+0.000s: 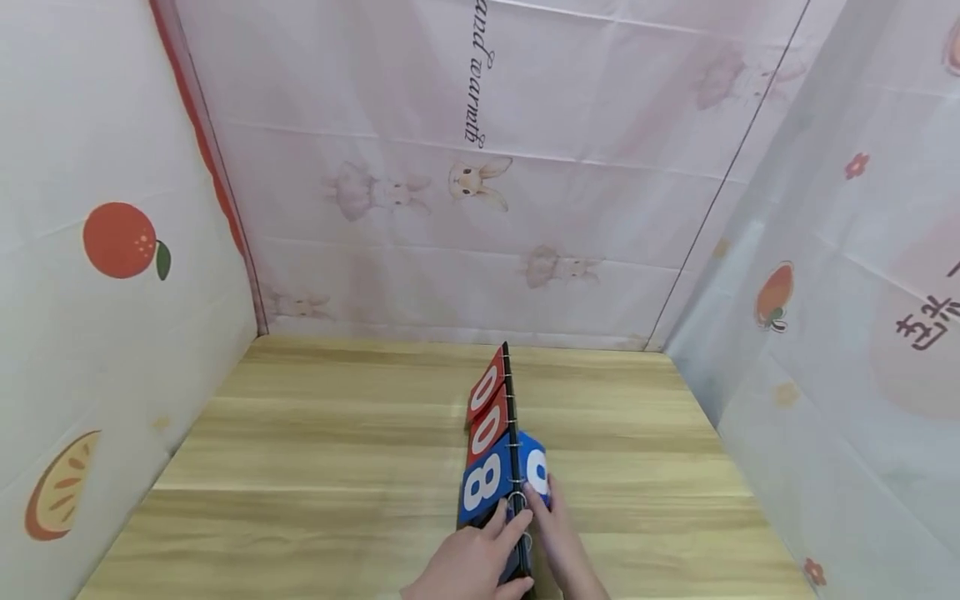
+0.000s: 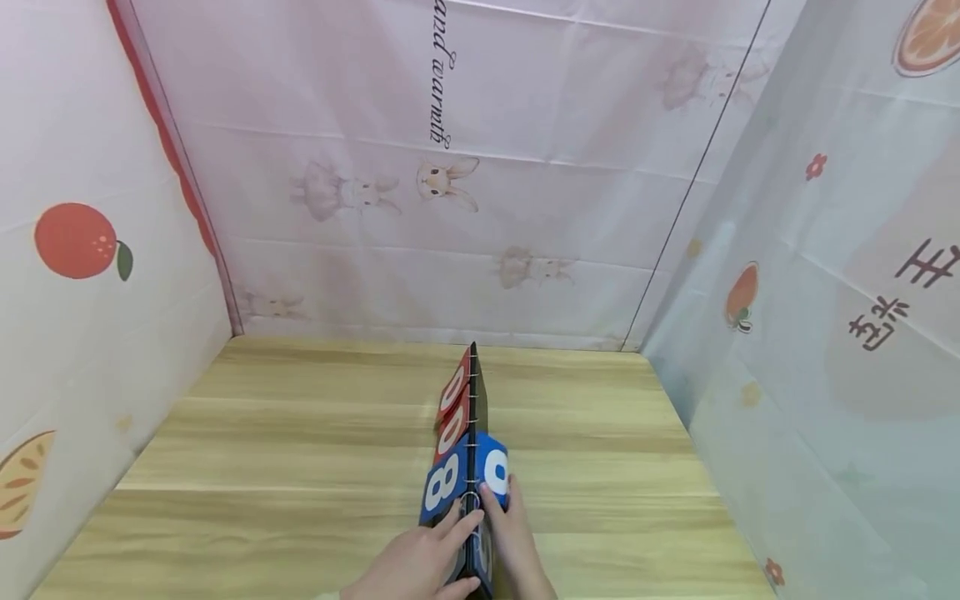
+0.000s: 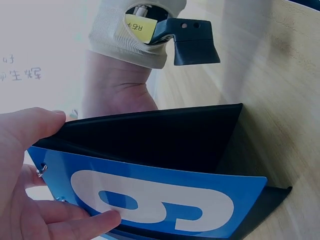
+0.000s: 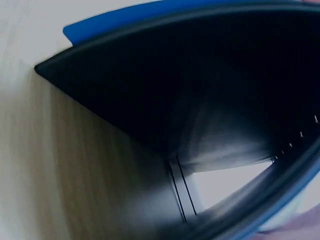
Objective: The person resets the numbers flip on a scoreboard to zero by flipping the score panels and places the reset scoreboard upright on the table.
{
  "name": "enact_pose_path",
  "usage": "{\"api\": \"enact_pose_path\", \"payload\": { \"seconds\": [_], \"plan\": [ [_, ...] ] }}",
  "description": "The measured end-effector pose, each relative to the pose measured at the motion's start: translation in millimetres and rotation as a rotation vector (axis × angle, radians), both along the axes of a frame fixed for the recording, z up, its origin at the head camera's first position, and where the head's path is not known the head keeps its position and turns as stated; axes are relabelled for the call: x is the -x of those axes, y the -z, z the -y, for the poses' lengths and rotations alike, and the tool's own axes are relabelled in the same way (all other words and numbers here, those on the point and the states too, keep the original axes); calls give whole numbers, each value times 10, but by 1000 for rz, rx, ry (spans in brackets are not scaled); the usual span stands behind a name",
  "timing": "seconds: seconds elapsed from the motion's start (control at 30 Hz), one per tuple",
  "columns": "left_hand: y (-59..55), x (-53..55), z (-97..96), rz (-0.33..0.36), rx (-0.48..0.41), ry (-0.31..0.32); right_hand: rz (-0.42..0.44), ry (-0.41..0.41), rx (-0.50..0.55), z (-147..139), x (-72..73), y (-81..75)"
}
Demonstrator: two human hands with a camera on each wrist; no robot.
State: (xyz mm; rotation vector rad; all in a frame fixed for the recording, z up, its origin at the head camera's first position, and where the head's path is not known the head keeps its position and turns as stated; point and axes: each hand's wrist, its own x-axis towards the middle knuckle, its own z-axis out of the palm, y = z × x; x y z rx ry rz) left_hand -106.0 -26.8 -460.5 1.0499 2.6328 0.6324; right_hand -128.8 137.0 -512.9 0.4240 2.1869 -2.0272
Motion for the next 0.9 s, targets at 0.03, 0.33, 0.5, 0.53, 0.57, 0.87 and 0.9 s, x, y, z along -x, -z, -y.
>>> {"api": "enact_pose_path", "payload": {
  "seconds": [0.03, 0.33, 0.5, 0.53, 0.57, 0.87, 0.9],
  "plan": [
    [-8, 3, -16, -8, 3, 1, -16, 51, 24, -13, -4, -14],
    [-1, 3, -61, 14, 44, -25, -78, 436, 783, -171, -66, -80],
    [9, 18, -59, 36, 59, -35, -116, 568, 1030, -205, -63, -151],
    [11, 18, -55, 33, 55, -33, -126, 555, 1063, -199, -68, -169],
    [14, 19, -50, 31, 49, -29, -134, 522, 1070, -186, -74, -188],
    [23, -9, -10, -131, -42, 22, -331, -18, 95, 64, -113, -295],
    [29, -22, -8, -145, -51, 24, -374, -26, 8, 78, -120, -289]
  ]
}}
